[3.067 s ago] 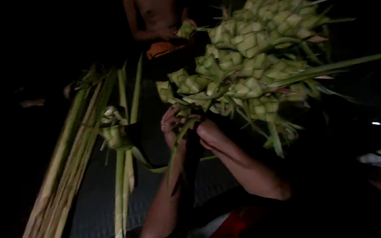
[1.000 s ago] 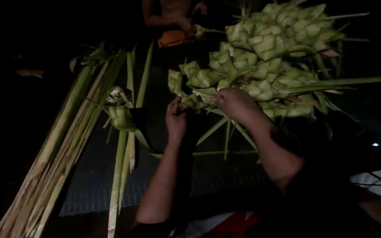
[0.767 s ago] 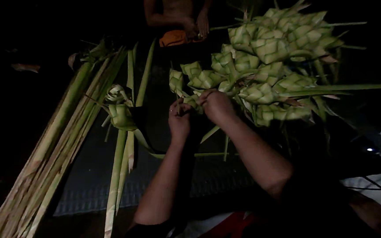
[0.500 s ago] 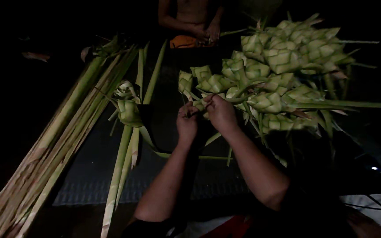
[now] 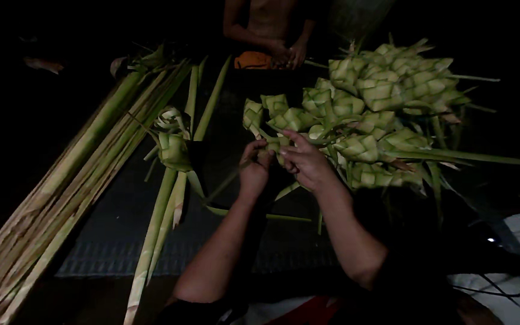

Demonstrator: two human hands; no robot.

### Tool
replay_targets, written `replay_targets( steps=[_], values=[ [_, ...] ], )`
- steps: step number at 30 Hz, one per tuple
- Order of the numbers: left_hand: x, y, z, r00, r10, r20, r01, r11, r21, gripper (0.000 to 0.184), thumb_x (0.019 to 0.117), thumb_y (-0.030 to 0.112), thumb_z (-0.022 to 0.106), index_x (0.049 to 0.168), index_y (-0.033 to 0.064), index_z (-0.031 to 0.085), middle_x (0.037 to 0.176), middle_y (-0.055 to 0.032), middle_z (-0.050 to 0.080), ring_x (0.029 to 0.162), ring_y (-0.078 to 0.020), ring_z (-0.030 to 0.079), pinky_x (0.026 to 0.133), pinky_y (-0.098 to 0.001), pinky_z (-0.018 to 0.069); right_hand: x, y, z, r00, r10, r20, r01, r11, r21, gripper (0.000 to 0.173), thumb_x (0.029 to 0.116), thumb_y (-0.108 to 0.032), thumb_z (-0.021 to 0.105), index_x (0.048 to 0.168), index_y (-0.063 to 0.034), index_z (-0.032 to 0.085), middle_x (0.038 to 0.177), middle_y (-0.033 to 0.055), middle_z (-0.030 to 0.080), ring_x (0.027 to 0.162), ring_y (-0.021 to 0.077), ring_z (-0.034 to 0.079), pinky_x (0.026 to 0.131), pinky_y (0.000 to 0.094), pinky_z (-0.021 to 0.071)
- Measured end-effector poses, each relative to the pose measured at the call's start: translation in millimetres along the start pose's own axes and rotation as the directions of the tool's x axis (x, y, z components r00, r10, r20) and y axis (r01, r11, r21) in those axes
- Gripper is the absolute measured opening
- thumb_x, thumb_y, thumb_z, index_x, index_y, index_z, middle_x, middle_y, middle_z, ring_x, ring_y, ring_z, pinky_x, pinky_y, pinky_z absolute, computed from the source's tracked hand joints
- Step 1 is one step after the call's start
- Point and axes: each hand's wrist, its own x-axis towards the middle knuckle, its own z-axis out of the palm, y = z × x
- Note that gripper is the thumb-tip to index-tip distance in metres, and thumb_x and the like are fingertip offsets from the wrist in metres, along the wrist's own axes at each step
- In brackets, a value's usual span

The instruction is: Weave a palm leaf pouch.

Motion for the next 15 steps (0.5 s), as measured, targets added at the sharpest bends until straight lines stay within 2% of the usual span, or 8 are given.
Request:
replay_targets(
  steps=[4,7,10,13,15],
  values=[
    [1.7,-2.8,-1.0,0.999,0.021,0.038,-0.021,1.000,-0.006,0.035,0.0925,0.003,0.070,0.127,0.0008,0.063,0.129,-0.0126,0.063,0.109,-0.0141,0.065,0.092,-0.0309,0.0563,-9.0,0.7,-0.2,0.999,0.037,0.015,-0.038,0.997,0.061,0.048,0.1047,-0.010,0.053,0.150,-0.0212,0.044,0.095,-0.0002,0.064,0.053,0.0011,0.046,0.048,0.0153,0.0404],
    [0.4,-3.9,0.9,0.998,0.046,0.048,-0.046,0.999,-0.010,0.033,0.0935,0.003,0.068,0.126,-0.0018,0.063,0.134,-0.0149,0.061,0.118,-0.0163,0.062,0.099,-0.0328,0.0527,-13.3,0.8,2.3,0.999,0.041,-0.003,-0.040,0.995,0.091,0.043,0.1063,-0.013,0.050,0.148,-0.0234,0.047,0.100,0.0004,0.062,0.058,0.0032,0.048,0.052,0.0178,0.0426],
    [-1.4,-3.2,1.9,0.997,0.070,0.031,-0.068,0.997,-0.045,0.030,0.0939,0.001,0.066,0.123,-0.0048,0.063,0.136,-0.0169,0.061,0.127,-0.0182,0.059,0.106,-0.0341,0.0495,-13.5,3.3,2.7,0.997,-0.056,0.045,0.059,0.996,-0.063,0.048,0.1070,-0.012,0.048,0.153,-0.0222,0.039,0.098,0.0029,0.066,0.056,0.0045,0.051,0.050,0.0187,0.0435],
    [-0.5,-2.0,-1.8,0.995,0.051,0.085,-0.045,0.996,-0.073,0.028,0.0961,0.002,0.064,0.124,-0.0024,0.062,0.138,-0.0151,0.061,0.125,-0.0172,0.060,0.103,-0.0342,0.0518,-15.1,-1.5,1.8,0.989,-0.072,0.131,0.091,0.985,-0.145,0.054,0.1077,-0.011,0.046,0.158,-0.0243,0.032,0.105,0.0041,0.070,0.059,0.0073,0.056,0.051,0.0206,0.0464],
    [-0.4,0.1,-3.0,0.994,0.018,0.109,-0.009,0.996,-0.084,0.027,0.0988,0.006,0.062,0.125,0.0000,0.063,0.135,-0.0117,0.063,0.112,-0.0135,0.065,0.094,-0.0316,0.0550,-16.2,-0.9,0.0,0.989,-0.065,0.132,0.080,0.990,-0.113,0.053,0.1085,-0.013,0.045,0.159,-0.0269,0.032,0.111,0.0044,0.069,0.060,0.0075,0.057,0.051,0.0205,0.0476]
  ],
)
